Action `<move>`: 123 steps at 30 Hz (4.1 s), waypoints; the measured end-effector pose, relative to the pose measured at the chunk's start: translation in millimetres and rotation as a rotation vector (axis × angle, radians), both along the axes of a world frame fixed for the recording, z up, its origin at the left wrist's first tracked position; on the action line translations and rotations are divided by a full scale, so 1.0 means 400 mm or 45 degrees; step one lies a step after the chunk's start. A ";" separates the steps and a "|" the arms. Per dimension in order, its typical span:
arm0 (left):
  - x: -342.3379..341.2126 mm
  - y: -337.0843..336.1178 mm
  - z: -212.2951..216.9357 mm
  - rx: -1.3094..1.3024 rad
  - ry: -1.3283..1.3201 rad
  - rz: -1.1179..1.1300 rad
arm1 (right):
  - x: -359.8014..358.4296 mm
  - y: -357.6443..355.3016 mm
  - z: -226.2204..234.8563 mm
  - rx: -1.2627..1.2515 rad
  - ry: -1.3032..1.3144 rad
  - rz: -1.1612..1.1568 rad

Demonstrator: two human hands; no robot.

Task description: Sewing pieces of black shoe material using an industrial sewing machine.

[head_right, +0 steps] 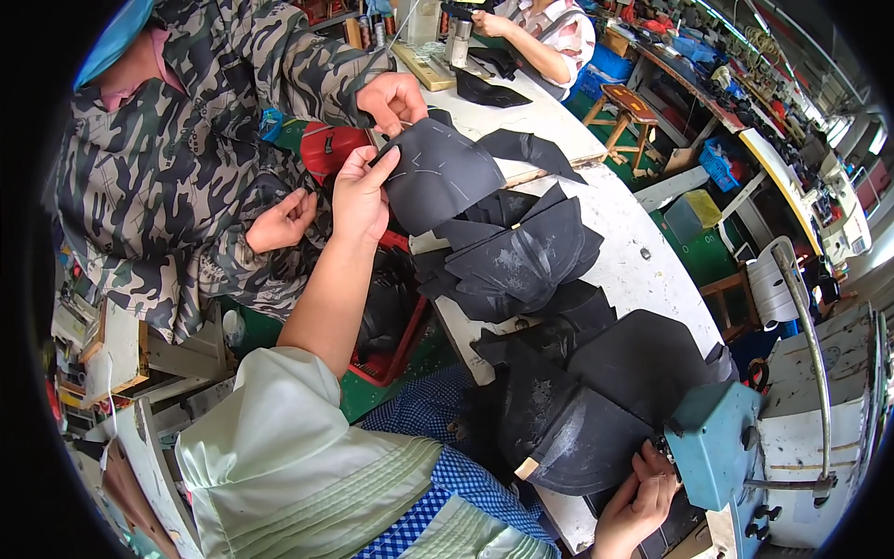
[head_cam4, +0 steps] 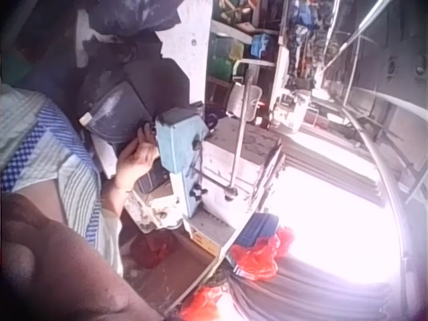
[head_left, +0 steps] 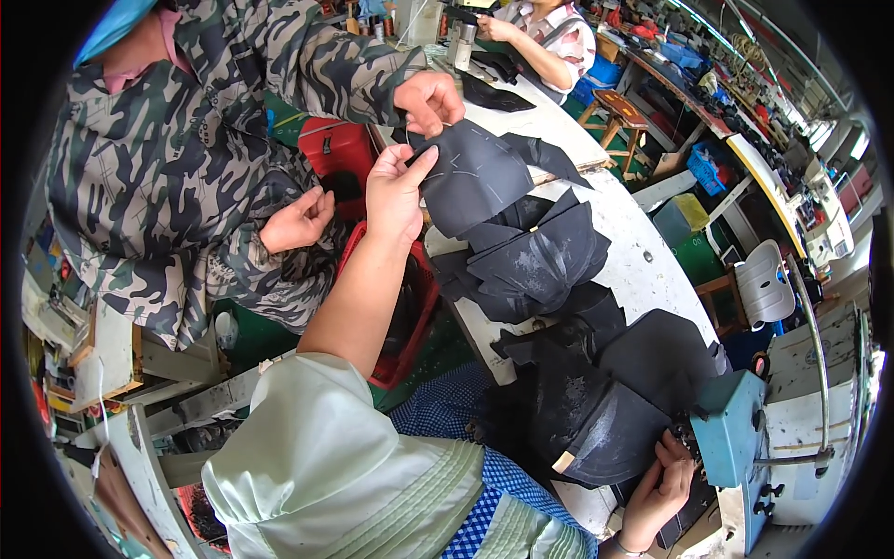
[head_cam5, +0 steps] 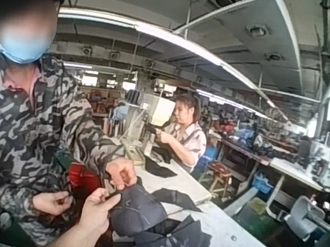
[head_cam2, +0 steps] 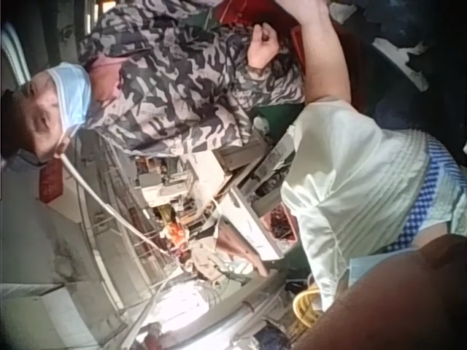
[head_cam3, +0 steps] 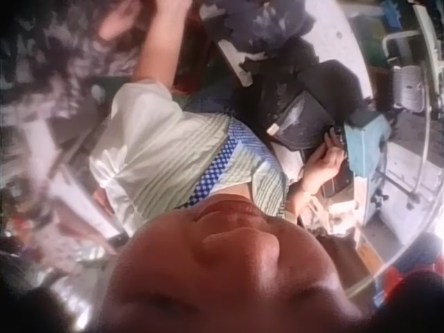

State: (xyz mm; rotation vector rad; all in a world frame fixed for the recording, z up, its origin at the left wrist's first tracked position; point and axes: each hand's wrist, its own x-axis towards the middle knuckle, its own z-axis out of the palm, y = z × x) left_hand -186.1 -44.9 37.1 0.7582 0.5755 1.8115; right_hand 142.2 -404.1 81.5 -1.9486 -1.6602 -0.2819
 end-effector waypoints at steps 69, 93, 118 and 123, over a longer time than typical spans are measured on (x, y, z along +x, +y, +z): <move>0.371 -0.403 0.149 1.413 1.544 -0.768 | 0.020 0.005 0.021 0.013 0.013 0.037; 0.534 -0.497 0.036 1.431 1.470 -0.566 | -0.010 -0.016 0.070 0.033 -0.066 0.054; 0.128 -0.084 0.097 -0.105 2.634 0.255 | -0.015 -0.004 0.078 0.036 -0.003 0.042; 0.131 -0.104 0.099 0.113 2.551 0.322 | -0.012 0.005 0.073 0.049 -0.041 0.067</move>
